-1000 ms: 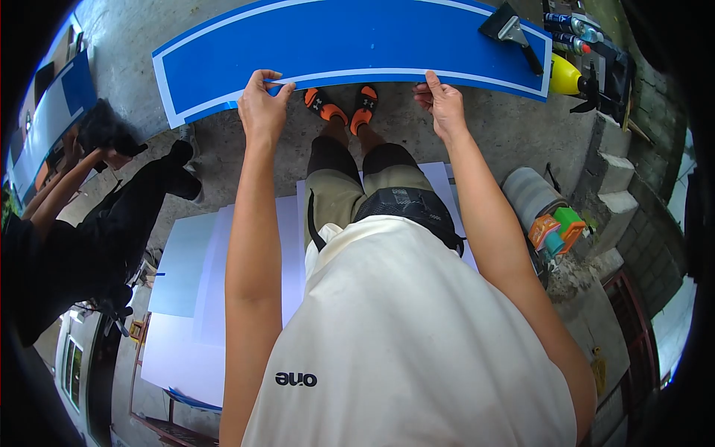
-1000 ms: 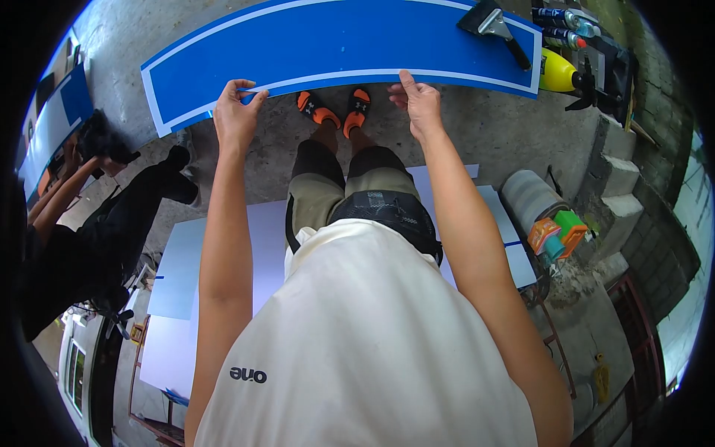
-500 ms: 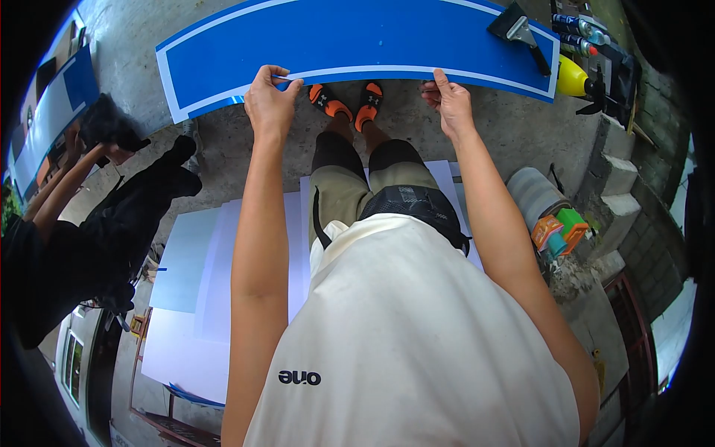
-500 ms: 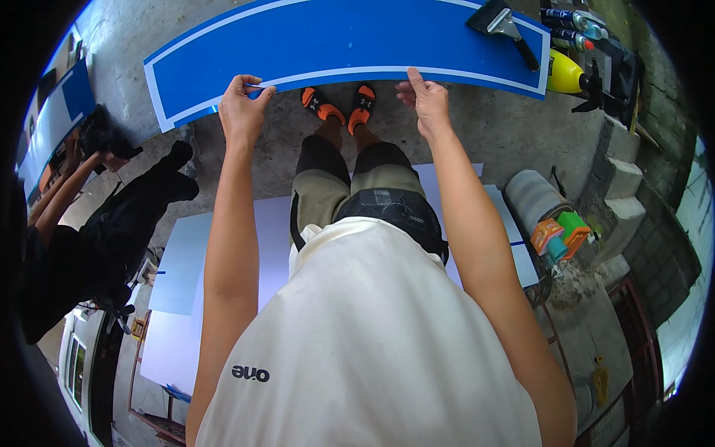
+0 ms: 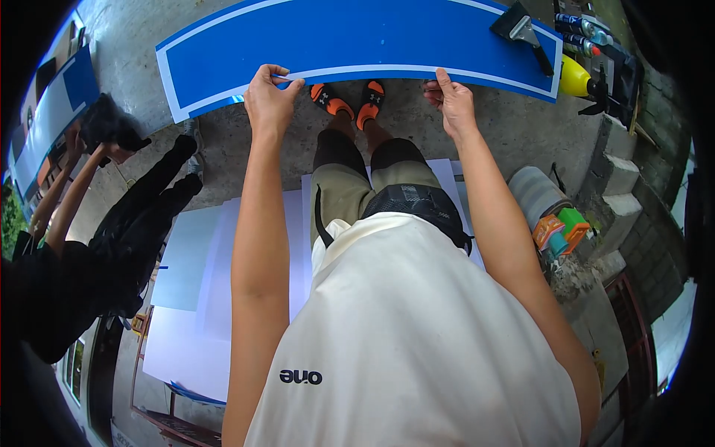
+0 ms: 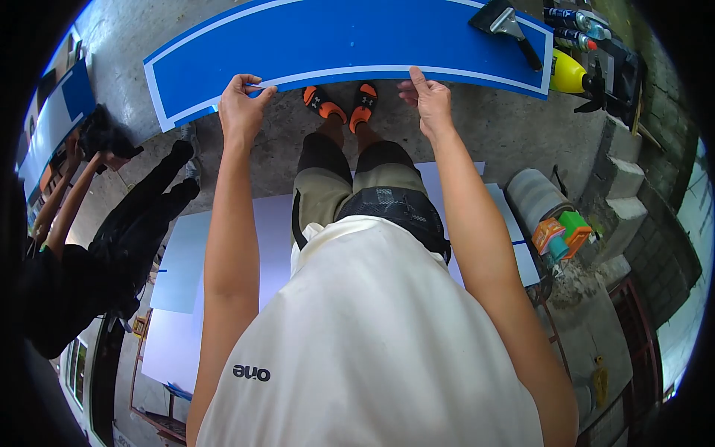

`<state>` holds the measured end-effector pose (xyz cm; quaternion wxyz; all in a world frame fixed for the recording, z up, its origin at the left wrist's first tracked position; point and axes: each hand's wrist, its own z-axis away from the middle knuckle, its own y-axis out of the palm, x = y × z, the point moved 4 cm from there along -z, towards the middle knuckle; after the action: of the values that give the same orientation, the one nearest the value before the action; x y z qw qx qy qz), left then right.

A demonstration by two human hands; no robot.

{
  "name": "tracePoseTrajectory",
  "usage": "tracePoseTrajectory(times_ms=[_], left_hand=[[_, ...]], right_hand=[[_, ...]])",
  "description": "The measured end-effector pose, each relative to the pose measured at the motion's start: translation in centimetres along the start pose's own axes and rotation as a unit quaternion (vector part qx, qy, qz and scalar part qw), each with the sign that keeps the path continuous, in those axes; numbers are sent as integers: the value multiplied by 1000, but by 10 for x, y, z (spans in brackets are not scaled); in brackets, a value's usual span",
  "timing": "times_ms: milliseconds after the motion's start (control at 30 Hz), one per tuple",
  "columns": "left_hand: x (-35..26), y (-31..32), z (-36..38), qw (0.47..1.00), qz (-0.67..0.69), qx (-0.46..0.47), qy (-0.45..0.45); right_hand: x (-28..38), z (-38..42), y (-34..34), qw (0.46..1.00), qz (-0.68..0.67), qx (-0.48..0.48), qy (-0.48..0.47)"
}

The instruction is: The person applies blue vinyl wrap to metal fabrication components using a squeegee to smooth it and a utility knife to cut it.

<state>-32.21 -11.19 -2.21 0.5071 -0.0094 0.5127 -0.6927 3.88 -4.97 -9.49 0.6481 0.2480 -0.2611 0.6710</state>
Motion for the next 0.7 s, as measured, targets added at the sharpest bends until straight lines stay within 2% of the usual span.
tracePoseTrajectory(times_ms=[700], left_hand=[[3,-2,2,998,48,-34,12]], right_hand=[[-1,0,0,1000,-15,-12,-7]])
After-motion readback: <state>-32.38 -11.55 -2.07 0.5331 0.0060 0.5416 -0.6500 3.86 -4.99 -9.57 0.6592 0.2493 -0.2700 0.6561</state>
